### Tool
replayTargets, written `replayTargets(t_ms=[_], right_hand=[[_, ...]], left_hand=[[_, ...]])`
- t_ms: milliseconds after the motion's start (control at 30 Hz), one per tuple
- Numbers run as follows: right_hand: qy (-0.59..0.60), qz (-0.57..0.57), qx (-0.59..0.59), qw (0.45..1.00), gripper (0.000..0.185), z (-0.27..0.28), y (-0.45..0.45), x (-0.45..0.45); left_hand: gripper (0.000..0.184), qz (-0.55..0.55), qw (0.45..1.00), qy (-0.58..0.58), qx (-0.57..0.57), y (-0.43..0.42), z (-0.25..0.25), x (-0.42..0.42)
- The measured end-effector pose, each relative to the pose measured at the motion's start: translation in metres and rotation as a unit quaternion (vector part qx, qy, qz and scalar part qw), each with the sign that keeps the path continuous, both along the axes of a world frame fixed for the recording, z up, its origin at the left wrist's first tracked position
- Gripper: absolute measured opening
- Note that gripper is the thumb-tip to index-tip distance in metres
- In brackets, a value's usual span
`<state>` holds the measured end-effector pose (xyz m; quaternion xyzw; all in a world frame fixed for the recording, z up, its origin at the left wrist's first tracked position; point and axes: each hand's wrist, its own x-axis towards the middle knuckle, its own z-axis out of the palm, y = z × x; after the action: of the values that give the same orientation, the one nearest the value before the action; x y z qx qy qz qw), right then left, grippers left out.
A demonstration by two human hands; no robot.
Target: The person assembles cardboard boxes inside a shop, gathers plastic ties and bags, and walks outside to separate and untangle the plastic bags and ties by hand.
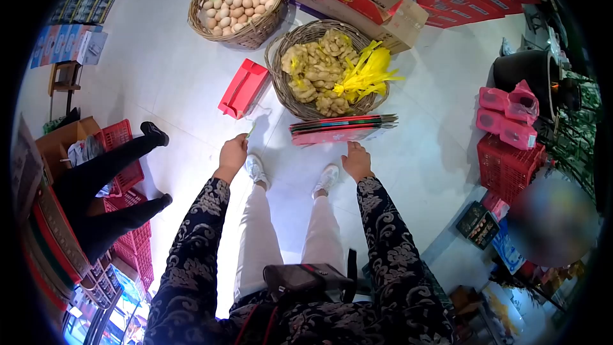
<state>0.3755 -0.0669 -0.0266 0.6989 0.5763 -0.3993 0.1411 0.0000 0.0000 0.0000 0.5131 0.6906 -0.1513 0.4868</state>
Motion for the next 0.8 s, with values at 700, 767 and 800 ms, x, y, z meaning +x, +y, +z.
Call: replayTargets(t_ms=[700, 767, 800], right_hand=[[-0.134, 0.167, 0.182, 0.96, 0.014, -0.114, -0.01, -0.015], [-0.134, 0.222, 0.159, 0.953, 0.013, -0.108, -0.013, -0.013], [-0.112, 0.209, 0.181, 0.954, 0.011, -0.108, -0.018, -0.011]], left_hand=[[0.033, 0.063, 0.975, 0.001, 0.211, -0.107, -0.062, 0.01], [0.03, 0.064, 0.975, -0.02, 0.213, -0.12, -0.066, 0.004], [0.03, 0.073, 0.975, -0.033, 0.207, -0.121, -0.059, 0.006]])
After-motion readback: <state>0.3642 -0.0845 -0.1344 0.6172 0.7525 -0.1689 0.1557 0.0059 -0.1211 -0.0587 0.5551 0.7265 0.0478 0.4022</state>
